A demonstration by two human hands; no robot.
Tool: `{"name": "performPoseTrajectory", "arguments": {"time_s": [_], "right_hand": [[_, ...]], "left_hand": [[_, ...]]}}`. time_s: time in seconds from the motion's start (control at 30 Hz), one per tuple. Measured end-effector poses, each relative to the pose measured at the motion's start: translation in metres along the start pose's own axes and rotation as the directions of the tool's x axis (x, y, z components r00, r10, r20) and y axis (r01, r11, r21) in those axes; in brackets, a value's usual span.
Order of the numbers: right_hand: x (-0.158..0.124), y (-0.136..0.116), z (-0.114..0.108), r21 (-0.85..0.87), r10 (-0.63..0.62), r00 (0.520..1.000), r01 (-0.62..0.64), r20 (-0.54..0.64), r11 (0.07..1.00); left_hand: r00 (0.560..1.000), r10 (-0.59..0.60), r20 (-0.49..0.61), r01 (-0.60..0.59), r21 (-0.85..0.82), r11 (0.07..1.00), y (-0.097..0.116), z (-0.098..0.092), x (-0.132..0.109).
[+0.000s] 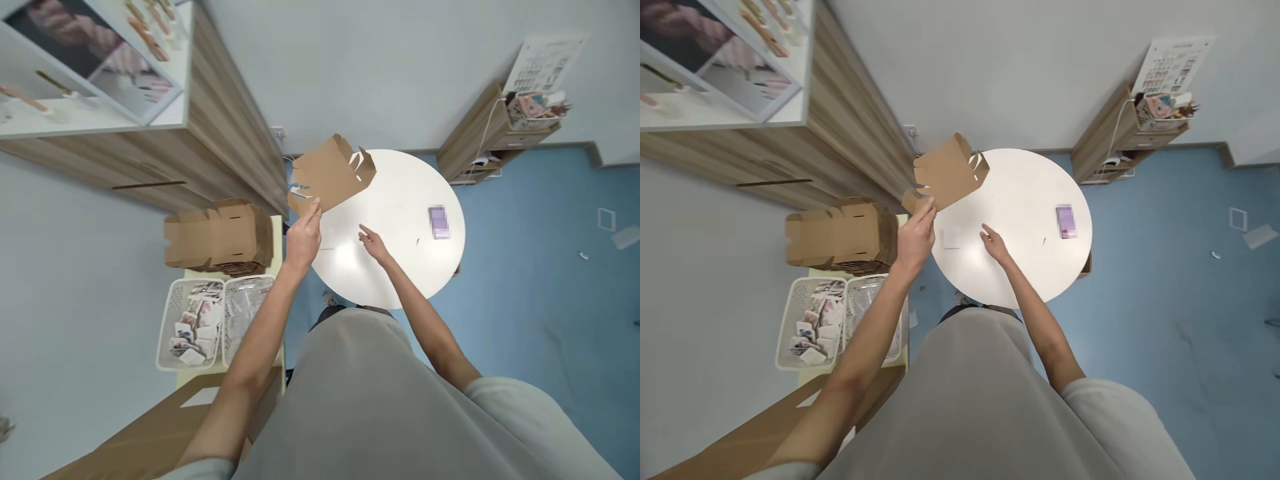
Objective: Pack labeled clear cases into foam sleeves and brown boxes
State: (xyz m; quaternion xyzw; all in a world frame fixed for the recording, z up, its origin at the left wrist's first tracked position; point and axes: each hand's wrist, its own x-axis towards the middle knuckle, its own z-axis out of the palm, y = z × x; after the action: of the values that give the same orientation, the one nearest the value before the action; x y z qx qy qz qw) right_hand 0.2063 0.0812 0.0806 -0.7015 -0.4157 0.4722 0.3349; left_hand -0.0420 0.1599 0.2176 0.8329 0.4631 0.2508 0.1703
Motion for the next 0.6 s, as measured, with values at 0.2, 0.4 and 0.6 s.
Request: {"name": "performPoseTrajectory", "arguments": {"time_s": [0.2,0.4,0.6], "right_hand": [[-0.044,0.065,-0.110,0.194,0.199,0.957,-0.159,-0.212,0.968],[-0.065,0.111,-0.138,0.133,0.263,0.940,-0.238,-0.220,0.962],[-0.023,0.123,-0.119,-0.005,0.205,0.975,-0.206,-0.085,0.979]], "left_hand": [[0.914,0.062,0.400,-0.045,-0.052,0.998,0.025,0.135,0.005],[0.718,-0.067,0.693,0.002,0.095,0.996,0.036,0.209,-0.049],[0.640,-0.204,0.741,0.068,0.210,0.975,0.037,0.237,-0.092]]}}
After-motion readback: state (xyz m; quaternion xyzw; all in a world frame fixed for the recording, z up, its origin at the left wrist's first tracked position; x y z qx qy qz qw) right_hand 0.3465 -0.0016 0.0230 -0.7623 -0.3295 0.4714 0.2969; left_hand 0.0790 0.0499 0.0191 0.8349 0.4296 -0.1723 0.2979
